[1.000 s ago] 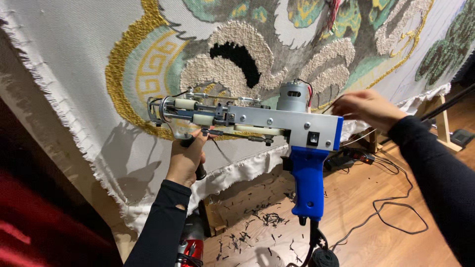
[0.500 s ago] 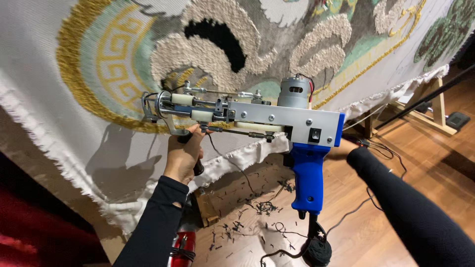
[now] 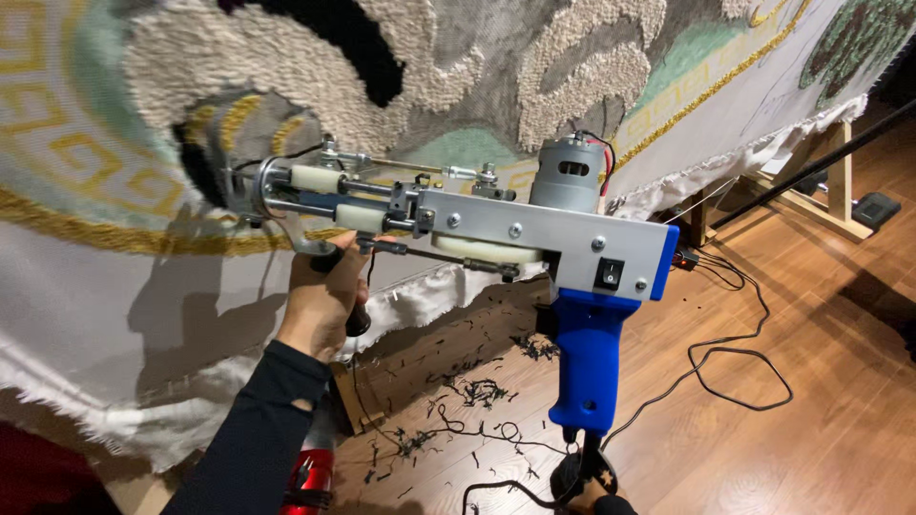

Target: The person uses a handheld tufting gun to insert black yarn into a stretched canvas, following a pre-drawn design. The person guides the tool along the pattern while the machine punches loops into the fabric, leaving cut yarn ends on the floor.

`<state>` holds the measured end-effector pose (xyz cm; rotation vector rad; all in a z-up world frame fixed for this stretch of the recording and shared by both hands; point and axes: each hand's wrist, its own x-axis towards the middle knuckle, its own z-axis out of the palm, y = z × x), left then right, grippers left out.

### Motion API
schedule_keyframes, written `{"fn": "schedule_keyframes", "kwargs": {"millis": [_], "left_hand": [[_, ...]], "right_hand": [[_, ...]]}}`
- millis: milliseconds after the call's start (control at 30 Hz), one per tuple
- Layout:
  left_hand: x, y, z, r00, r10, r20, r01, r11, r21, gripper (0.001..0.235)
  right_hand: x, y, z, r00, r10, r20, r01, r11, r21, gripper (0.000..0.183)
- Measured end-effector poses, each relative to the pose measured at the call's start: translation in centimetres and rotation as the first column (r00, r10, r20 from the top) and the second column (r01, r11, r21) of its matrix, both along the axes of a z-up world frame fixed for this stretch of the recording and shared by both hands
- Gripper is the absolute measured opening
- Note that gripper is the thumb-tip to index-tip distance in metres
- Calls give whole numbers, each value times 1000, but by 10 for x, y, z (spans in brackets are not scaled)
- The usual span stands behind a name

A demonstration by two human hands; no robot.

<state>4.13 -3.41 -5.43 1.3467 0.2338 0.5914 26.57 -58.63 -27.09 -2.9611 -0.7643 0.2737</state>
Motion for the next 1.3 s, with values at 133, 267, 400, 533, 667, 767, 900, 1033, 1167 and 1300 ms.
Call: {"fn": "schedule_keyframes", "kwargs": {"millis": [133,267,400,533,667,767,900,1033,1167,1300], "left_hand": [[21,-8,-12,999,-35,9,35,999,9,32],[32,-17,-16,1000,-20,13,20,998,62,26],[44,-20,-18,993,39,-110,-31,997,71,19],[48,-15,-25,995,17,-97,-13,999,45,19],[45,-11,-33,998,12,-57,-10,999,43,18],[39,-5,-39,998,-63,3,63,998,5,44],[36,-9,-38,984,-38,173,41,999,-13,22],[19,-15,-20,998,55,30,-56,998,23,14],[2,-32,5,949,98,298,-91,995,-38,18],[-33,-45,35,966,219,139,-223,975,12,22]], "right_hand": [[-7,-41,-23,995,-90,-31,90,996,-26,41],[-15,-62,-42,988,-143,-63,141,989,-35,47],[-17,-74,-60,981,-172,-94,170,985,-36,53],[-18,-78,-72,976,-185,-117,181,983,-41,60],[-12,-76,-65,977,-179,-113,176,984,-37,67],[-9,-54,-46,982,-164,-98,163,987,-19,71],[-7,19,22,990,-101,-97,120,970,210,78],[-27,132,143,903,208,-377,209,555,805,85],[-105,190,255,518,802,-297,392,87,916,93],[-161,198,302,321,931,-175,377,44,925,101]]}}
